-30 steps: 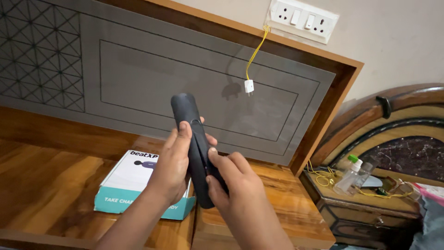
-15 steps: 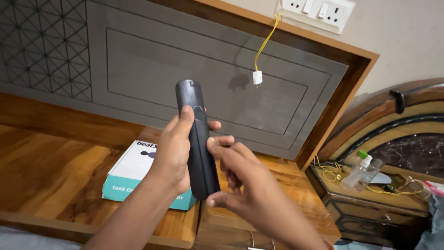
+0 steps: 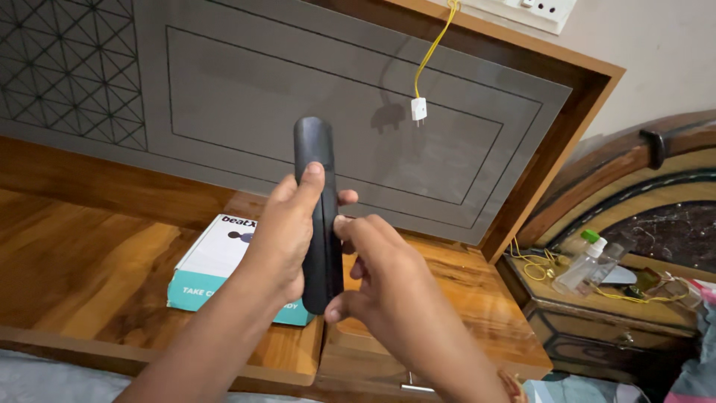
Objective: The person opens the battery compartment of a black remote control, removes the existing batteries, and inserts new ones. They then close the compartment and place the remote on a wooden bedside table next to other remotes.
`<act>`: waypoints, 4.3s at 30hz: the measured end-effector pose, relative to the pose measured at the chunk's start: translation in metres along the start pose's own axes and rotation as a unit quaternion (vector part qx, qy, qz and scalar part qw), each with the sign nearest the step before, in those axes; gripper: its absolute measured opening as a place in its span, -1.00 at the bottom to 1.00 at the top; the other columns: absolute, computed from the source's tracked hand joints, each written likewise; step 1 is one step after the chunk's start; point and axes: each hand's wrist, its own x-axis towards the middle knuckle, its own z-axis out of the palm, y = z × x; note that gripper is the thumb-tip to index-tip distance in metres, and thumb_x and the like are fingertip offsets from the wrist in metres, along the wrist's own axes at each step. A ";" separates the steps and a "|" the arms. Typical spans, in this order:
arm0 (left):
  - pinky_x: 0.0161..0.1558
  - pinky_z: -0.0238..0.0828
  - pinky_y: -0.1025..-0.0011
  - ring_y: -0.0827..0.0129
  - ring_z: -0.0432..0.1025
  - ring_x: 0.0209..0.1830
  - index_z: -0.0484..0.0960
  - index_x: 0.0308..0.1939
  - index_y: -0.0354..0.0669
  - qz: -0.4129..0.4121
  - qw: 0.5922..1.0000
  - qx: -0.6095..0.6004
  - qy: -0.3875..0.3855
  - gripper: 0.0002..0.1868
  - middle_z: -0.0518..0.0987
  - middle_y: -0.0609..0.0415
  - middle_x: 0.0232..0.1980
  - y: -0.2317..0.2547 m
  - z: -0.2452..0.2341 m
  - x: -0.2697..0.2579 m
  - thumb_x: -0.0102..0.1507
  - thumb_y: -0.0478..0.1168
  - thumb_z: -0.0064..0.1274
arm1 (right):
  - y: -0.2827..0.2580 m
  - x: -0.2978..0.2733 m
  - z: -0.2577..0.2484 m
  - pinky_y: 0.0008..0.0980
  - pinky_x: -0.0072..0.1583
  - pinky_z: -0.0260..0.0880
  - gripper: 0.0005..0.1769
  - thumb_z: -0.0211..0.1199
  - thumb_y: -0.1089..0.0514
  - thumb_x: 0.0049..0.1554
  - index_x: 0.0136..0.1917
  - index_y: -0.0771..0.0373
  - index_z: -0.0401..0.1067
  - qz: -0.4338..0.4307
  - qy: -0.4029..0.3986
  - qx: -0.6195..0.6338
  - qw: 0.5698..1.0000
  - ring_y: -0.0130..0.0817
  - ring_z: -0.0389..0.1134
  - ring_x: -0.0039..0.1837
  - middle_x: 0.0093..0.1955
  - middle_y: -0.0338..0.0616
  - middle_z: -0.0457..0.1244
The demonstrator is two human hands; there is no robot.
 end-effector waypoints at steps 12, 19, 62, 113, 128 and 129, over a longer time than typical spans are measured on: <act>-0.32 0.66 0.12 0.13 0.61 -0.27 0.27 0.03 -0.22 0.085 0.992 -0.044 -0.087 -0.69 0.58 -0.12 -0.01 0.004 -0.011 0.013 0.29 -0.22 -0.02 | 0.025 0.005 0.009 -0.32 -0.06 0.58 -0.28 0.46 0.37 -0.11 0.31 0.28 0.31 0.141 -0.026 0.377 0.915 -0.29 0.45 -0.09 0.04 -0.03 0.29; -0.28 0.73 0.02 -0.01 0.62 -0.14 0.18 0.10 -0.21 0.120 0.984 -0.060 -0.119 -0.63 0.52 -0.25 0.06 0.002 -0.012 0.016 0.32 -0.23 -0.02 | 0.049 0.011 0.028 -0.27 0.00 0.54 -0.58 0.28 0.30 0.11 0.22 0.46 0.33 0.178 -0.062 0.489 0.852 -0.24 0.46 -0.12 -0.07 0.05 0.39; -0.23 0.70 0.16 0.07 0.65 -0.18 0.31 0.04 -0.23 0.076 0.974 -0.040 -0.209 -0.53 0.62 -0.19 -0.03 -0.004 -0.010 0.002 0.38 0.12 -0.14 | 0.057 0.006 -0.039 -0.37 -0.14 0.48 -0.91 0.30 0.32 0.14 -0.09 0.41 0.45 0.184 -0.185 0.475 0.840 -0.41 0.38 -0.26 -0.27 -0.15 0.34; -0.16 0.66 0.25 0.22 0.62 -0.16 0.45 0.27 -0.21 0.179 0.923 -0.077 -0.332 -0.60 0.60 -0.25 0.13 0.014 -0.036 0.001 0.45 -0.05 0.00 | 0.054 0.000 -0.010 -0.26 0.00 0.50 -0.80 0.34 0.47 0.13 0.01 0.38 0.40 -0.015 -0.035 0.507 0.861 -0.24 0.44 -0.01 -0.05 0.08 0.40; -0.15 0.62 0.44 0.47 0.56 -0.19 0.52 0.23 -0.26 0.216 0.898 -0.032 -0.382 -0.46 0.65 -0.13 0.11 0.015 -0.031 -0.007 0.46 0.16 0.07 | 0.088 -0.006 -0.022 -0.24 0.10 0.53 -0.95 0.30 0.43 0.23 -0.04 0.42 0.44 -0.074 -0.095 0.551 0.826 -0.12 0.43 0.08 0.05 0.19 0.33; -0.15 0.62 0.46 0.48 0.56 -0.19 0.53 0.24 -0.25 0.223 0.897 -0.028 -0.380 -0.46 0.65 -0.13 0.11 0.014 -0.032 -0.007 0.47 0.15 0.08 | 0.089 -0.005 -0.021 -0.21 0.12 0.55 -0.95 0.29 0.38 0.26 -0.05 0.43 0.46 -0.091 -0.110 0.561 0.816 -0.10 0.44 0.09 0.06 0.20 0.33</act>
